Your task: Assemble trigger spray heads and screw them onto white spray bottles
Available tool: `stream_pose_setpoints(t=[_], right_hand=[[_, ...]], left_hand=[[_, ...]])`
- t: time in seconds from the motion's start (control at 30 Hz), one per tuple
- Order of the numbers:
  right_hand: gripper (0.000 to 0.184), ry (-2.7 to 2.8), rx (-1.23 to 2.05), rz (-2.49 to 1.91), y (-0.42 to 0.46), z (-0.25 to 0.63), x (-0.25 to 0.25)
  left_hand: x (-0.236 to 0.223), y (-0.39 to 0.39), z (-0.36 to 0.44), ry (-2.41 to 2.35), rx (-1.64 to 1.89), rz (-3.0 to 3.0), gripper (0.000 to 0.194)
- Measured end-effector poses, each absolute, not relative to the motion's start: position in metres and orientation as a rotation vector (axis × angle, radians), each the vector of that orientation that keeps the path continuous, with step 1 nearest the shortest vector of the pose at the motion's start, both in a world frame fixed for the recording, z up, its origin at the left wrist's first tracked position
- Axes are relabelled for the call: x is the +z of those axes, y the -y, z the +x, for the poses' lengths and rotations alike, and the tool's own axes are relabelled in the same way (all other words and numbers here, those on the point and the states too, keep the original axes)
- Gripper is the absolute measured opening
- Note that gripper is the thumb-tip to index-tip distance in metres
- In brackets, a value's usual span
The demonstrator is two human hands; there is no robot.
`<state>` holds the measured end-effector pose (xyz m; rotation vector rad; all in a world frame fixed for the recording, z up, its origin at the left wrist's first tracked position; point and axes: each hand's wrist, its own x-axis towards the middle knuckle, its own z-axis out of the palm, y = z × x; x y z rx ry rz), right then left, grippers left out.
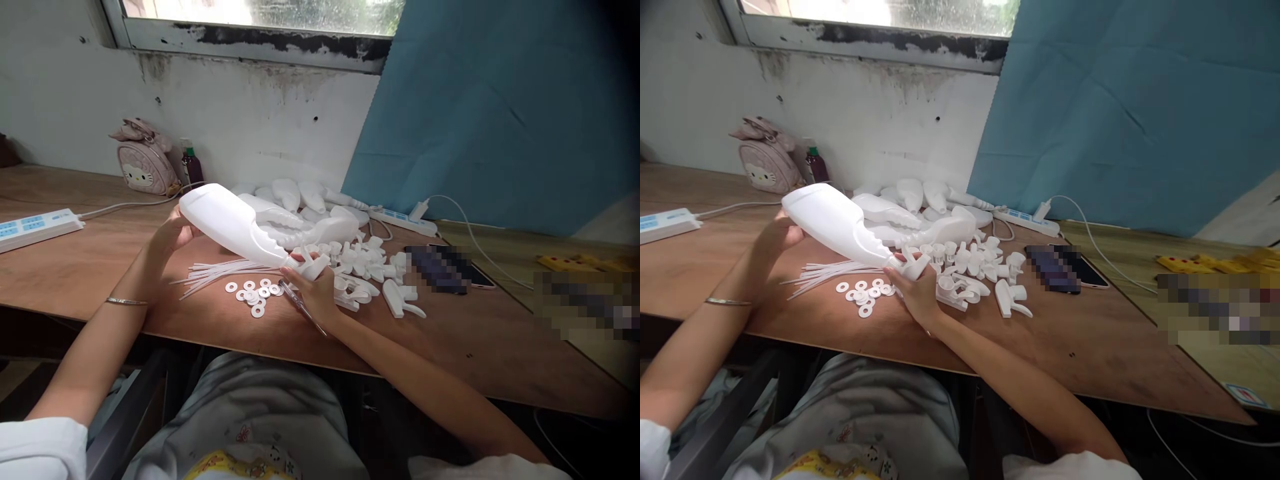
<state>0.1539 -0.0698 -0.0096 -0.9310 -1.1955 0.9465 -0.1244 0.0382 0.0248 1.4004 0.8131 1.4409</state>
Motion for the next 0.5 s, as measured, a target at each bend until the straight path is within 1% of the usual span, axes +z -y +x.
stream_pose_setpoints(t=[0.17, 0.37, 0.5], right_hand=[[0.033, 1.184, 1.027, -0.897, 0.0741, 0.1517, -0.0066], [0.033, 1.181, 1.042, -0.915, 0.0766, 0.1505, -0.0026], [0.032, 1.243, 1.013, -0.936, 0.0767, 0.1501, -0.0054]], left_hand=[[0.0219, -0.0411, -0.1272, -0.746, 1.438, 1.53, 0.058], [0.0249, -0.0378, -0.1277, -0.753, 1.392, 1.522, 0.063], [0.0228, -0.0395, -0.1242, -0.869, 1.373, 1.587, 0.059]])
